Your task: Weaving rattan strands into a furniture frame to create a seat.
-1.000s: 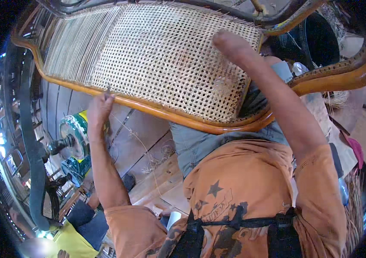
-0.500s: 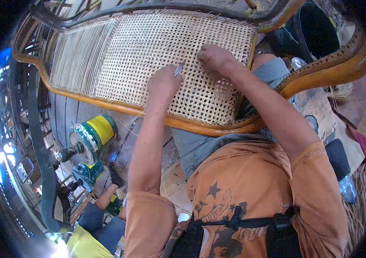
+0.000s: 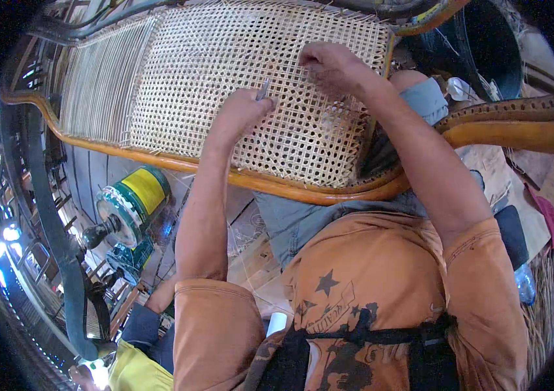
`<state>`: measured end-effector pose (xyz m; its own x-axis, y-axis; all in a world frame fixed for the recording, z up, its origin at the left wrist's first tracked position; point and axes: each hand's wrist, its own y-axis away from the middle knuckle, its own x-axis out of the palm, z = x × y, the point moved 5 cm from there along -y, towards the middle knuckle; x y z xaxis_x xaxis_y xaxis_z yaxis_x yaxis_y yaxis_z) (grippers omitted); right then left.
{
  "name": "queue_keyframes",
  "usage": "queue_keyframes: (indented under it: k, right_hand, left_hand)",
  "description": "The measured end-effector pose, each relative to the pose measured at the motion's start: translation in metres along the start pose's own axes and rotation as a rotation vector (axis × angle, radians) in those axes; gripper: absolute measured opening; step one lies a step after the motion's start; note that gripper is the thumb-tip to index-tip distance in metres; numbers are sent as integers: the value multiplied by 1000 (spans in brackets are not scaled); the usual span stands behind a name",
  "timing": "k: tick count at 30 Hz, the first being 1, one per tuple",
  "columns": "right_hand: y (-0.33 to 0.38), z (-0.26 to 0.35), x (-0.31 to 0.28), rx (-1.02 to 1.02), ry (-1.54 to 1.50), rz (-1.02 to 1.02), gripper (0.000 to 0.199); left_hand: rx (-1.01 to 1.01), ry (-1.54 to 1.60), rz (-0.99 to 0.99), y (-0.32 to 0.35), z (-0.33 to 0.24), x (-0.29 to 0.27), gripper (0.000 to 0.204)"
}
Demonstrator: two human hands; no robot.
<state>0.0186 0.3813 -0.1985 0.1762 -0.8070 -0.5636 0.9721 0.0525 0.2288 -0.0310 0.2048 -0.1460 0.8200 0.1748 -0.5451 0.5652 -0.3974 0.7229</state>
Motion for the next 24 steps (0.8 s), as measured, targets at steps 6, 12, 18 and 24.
queue_keyframes:
  k: [6,12,18,24]
  right_hand:
    - [2,-6,-12,-14,-67,-138,19]
    - [99,79,-27,8,-362,-37,19]
    - [286,39,-83,84,-521,305,23]
    - [391,-157,-165,774,128,-742,27]
  left_hand:
    - [83,-144,-1,-4,-14,0,36]
    - [547,-585,-93,11,4,-4,27]
    - [54,-83,-168,60,33,-67,28]
    - [42,74,-605,153,-21,-99,25]
